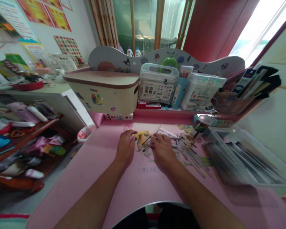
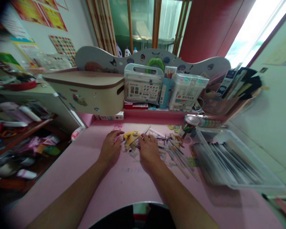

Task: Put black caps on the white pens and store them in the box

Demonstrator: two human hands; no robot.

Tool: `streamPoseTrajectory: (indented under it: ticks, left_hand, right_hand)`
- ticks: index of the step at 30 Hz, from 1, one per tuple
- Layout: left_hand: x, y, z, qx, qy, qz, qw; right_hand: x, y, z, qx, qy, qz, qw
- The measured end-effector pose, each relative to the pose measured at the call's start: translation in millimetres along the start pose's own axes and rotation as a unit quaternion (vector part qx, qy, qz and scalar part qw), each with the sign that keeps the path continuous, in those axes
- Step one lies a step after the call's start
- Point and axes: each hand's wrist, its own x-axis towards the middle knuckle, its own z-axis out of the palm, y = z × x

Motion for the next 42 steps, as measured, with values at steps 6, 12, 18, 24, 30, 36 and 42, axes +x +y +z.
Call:
streamPoseTrajectory:
  ticks: [6, 12, 18, 24, 30, 36, 42]
  left_hand:
    - [0.2, 4.3, 3.0, -0.005, -0.011, 0.007, 1.0]
    - [-0.5, 6.1, 3.4, -0.009, -0.018, 0.0, 1.0]
    - [-0.6, 6.3, 2.8, -0.011, -0.032, -0.004, 0.999]
    - [-1.7, 8.6, 2.3, -0.013, -0.036, -0.001, 0.999]
    - [-2.9, 9.9, 2.0, -0.017, -0.04, -0.003, 0.999]
    - [-3.1, 8.4, 3.3, -0.015, -0.048, 0.001, 0.999]
    - [-2.1, 8.8, 4.0, -0.023, -0.064, 0.011, 0.998]
  right_hand:
    - [3.9, 2.7, 8.0, -0.03, -0.035, -0.011, 0.999]
    - [3.6, 2.4, 6.4, -0.012, -0.017, -0.001, 1.0]
    - [4.6, 2.1, -0.3, -0.025, -0.025, 0.007, 0.999]
    - [5.4, 4.1, -1.9, 0.001, -0.027, -0.035, 0.999]
    - [6.2, 5.3, -9.7, 0.007, -0.08, -0.071, 0.994]
    - [8.3, 7.5, -17.3, -0.018, -0.103, -0.078, 0.991]
    - [7.2, 16.0, -12.6, 0.016, -0.045, -0.097, 0.994]
